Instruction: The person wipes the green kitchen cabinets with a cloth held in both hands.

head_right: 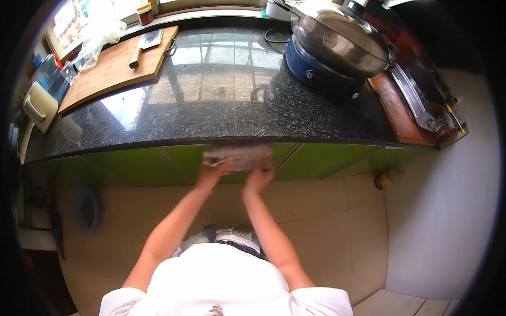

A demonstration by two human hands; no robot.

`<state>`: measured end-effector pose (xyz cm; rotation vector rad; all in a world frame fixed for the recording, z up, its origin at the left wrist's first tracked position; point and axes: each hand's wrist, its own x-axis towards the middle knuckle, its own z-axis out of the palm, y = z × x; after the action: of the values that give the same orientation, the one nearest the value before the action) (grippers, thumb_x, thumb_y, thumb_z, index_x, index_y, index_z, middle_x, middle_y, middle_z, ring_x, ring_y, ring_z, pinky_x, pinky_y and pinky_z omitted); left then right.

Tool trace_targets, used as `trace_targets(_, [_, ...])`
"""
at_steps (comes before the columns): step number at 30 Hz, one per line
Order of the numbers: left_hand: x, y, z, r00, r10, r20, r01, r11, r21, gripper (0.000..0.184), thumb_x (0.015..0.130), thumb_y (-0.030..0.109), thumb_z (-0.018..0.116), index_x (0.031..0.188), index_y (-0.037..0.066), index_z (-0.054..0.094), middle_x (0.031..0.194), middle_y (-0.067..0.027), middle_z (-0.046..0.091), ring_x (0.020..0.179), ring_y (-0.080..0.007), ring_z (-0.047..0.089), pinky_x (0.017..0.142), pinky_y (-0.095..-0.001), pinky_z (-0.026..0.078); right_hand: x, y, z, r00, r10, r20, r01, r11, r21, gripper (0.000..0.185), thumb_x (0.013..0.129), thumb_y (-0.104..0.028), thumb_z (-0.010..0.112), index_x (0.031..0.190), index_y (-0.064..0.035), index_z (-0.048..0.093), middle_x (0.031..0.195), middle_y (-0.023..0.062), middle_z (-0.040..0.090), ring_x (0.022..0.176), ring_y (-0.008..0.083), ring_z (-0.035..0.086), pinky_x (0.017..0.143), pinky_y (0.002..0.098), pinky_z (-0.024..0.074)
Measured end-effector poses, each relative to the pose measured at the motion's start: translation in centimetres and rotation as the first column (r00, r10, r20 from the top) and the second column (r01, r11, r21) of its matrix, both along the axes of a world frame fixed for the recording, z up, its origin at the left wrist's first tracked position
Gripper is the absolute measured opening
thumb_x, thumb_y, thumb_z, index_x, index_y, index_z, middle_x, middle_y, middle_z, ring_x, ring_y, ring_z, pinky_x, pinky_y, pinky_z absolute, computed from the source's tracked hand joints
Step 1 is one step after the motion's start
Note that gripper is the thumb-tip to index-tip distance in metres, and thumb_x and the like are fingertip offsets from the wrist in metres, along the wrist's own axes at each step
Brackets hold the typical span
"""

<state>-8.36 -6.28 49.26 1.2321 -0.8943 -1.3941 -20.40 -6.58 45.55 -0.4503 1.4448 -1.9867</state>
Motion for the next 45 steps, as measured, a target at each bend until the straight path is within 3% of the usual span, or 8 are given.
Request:
trace_targets(5, [10.8,0.6,-2.5,0.964,0.194,0.183,-0.19,0.981,-0.041,0.032,0.074,0.02,0.072,0.097,0.002,0.057,0.088,-0.0044,0.061,0.073,-0.0113,0.06,0.054,-0.0217,0.051,8.6,1.3,-0.2,0.907,0.417,0.058,-0.421,0.899,0.119,0.034,0.08,-0.027,0.066,0.099,-0.0014,0.053,0.071,0.0001,0.055,0.051,0.0058,0.045,0.039,0.0212,0.0358])
trace_targets(11, [10.6,0.7,-3.5,0.95,0.218,0.222,-0.231,0.972,0.036,0.039,0.076,0.021,0.071,0.106,0.004,0.052,0.094,-0.0053,0.06,0.076,-0.0124,0.059,0.053,-0.0233,0.051,7.2,0.9,1.3,0.817,0.575,0.044,-0.575,0.807,0.135,0.036,0.076,-0.029,0.069,0.093,-0.0012,0.055,0.074,0.0016,0.057,0.054,0.0058,0.047,0.042,0.021,0.0382])
trace_targets(21, [-7.5,-0.7,-3.9,0.989,-0.075,-0.124,0.083,0.995,0.054,0.038,0.077,0.016,0.069,0.107,0.007,0.049,0.099,-0.0035,0.055,0.085,-0.0132,0.057,0.057,-0.0246,0.054,-7.1,1.2,4.2,0.998,0.062,-0.02,-0.06,0.993,0.099,0.033,0.076,-0.029,0.07,0.094,-0.0052,0.057,0.076,-0.0009,0.058,0.058,0.0046,0.049,0.044,0.0198,0.0351])
trace_targets(24, [-7.1,-0.1,-2.7,0.98,0.022,-0.198,-0.008,0.997,0.073,0.04,0.075,0.015,0.071,0.107,0.006,0.049,0.099,-0.0042,0.056,0.086,-0.014,0.057,0.059,-0.025,0.053,-5.8,0.9,3.4,0.998,-0.045,-0.049,0.049,0.996,0.081,0.031,0.077,-0.028,0.069,0.092,-0.0053,0.056,0.072,-0.0009,0.058,0.054,0.0053,0.049,0.042,0.0207,0.036])
trace_targets(27, [-1.0,0.2,-2.8,0.997,0.081,-0.018,-0.08,0.996,0.034,0.042,0.074,0.014,0.072,0.107,0.005,0.049,0.099,-0.0047,0.057,0.086,-0.0142,0.058,0.059,-0.0246,0.052,-1.8,1.2,1.1,0.987,0.159,-0.004,-0.154,0.961,0.229,0.032,0.077,-0.029,0.069,0.091,-0.0043,0.056,0.071,0.0004,0.057,0.05,0.0062,0.048,0.04,0.0216,0.0372])
trace_targets(34, [12.8,1.8,-2.3,0.9,0.397,0.179,-0.406,0.914,0.014,0.037,0.073,0.018,0.073,0.102,0.006,0.053,0.093,-0.001,0.058,0.077,-0.0096,0.057,0.053,-0.0213,0.047,10.2,0.9,1.1,0.77,0.632,0.09,-0.637,0.752,0.171,0.037,0.075,-0.032,0.07,0.085,-0.0005,0.055,0.068,0.002,0.056,0.045,0.0064,0.048,0.038,0.0218,0.038])
trace_targets(42, [3.7,0.9,-6.7,0.953,0.298,0.053,-0.301,0.952,0.063,0.03,0.08,0.027,0.066,0.094,0.005,0.052,0.084,-0.0041,0.058,0.05,-0.0105,0.055,0.045,-0.0224,0.045,1.9,0.6,2.6,0.879,0.46,-0.127,-0.436,0.882,0.177,0.031,0.074,-0.026,0.072,0.084,0.0002,0.06,0.068,0.0025,0.059,0.047,0.0068,0.05,0.038,0.0209,0.0379])
trace_targets(45, [-3.5,0.1,-6.8,0.998,0.057,0.002,-0.057,0.988,0.141,0.035,0.08,0.026,0.066,0.104,0.007,0.05,0.089,-0.0034,0.056,0.059,-0.0108,0.056,0.05,-0.0233,0.05,-5.1,0.7,2.9,0.941,0.288,-0.178,-0.274,0.956,0.101,0.027,0.074,-0.023,0.072,0.084,-0.0009,0.062,0.07,0.0016,0.06,0.051,0.0054,0.05,0.04,0.0198,0.0381])
